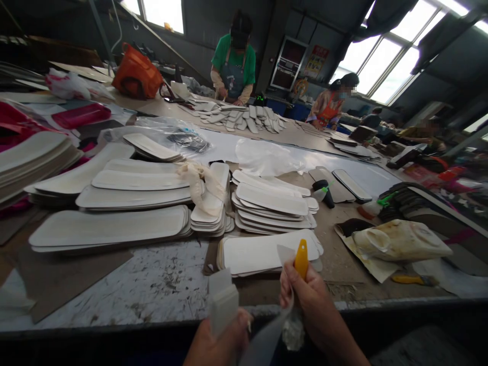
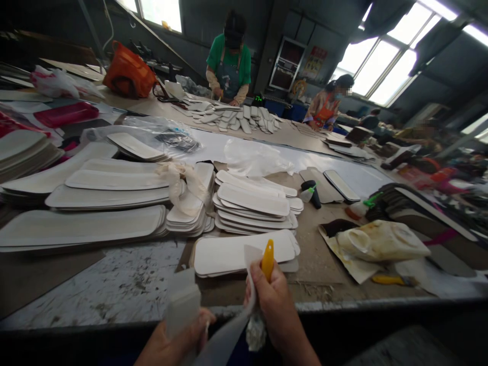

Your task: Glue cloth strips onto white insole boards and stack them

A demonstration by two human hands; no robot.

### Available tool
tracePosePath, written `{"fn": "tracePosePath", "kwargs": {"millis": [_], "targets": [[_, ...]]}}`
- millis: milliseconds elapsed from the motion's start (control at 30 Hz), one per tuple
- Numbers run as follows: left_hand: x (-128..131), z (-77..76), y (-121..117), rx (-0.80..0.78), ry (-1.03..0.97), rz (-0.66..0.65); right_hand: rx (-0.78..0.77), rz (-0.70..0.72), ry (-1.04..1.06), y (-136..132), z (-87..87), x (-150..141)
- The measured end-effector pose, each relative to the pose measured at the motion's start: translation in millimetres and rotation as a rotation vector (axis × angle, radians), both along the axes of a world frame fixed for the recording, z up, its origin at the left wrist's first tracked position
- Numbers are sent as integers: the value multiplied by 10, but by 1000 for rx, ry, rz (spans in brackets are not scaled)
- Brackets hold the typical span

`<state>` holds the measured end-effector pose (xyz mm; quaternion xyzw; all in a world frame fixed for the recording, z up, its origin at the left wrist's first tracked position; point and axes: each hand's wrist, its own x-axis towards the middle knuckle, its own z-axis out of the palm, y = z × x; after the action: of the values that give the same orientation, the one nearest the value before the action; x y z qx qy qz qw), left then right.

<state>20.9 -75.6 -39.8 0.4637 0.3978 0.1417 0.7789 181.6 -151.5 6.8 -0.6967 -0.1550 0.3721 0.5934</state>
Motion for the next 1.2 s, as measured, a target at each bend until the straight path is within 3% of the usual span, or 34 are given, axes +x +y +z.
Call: {"fn": "tracePosePath", "kwargs": {"millis": [67,133,267,400,567,733,867,1000,1200], "targets": [[7,47,182,106,61,164,-84,130,-158,47,129,157],[43,104,393,204,107,244,-170,332,-342,154,263,297],[178,220,687,221,172,180,-284,761,-488,498,422,438],[271,267,754,199,204,120,-405,986,-571,834,445,442],[259,139,771,190,202,130,-554,1074,-653,1086,420,414],[231,21,782,211,172,107,-620,1111,-792,1173,375,384],[239,114,777,237,197,102,-634,1144,-887,1186,356,365],[235,247,765,360,293,68,-655,1152,-968,1180,360,336],[228,216,753,496,383,88,-628,1138,-1030,1142,323,312]]}}
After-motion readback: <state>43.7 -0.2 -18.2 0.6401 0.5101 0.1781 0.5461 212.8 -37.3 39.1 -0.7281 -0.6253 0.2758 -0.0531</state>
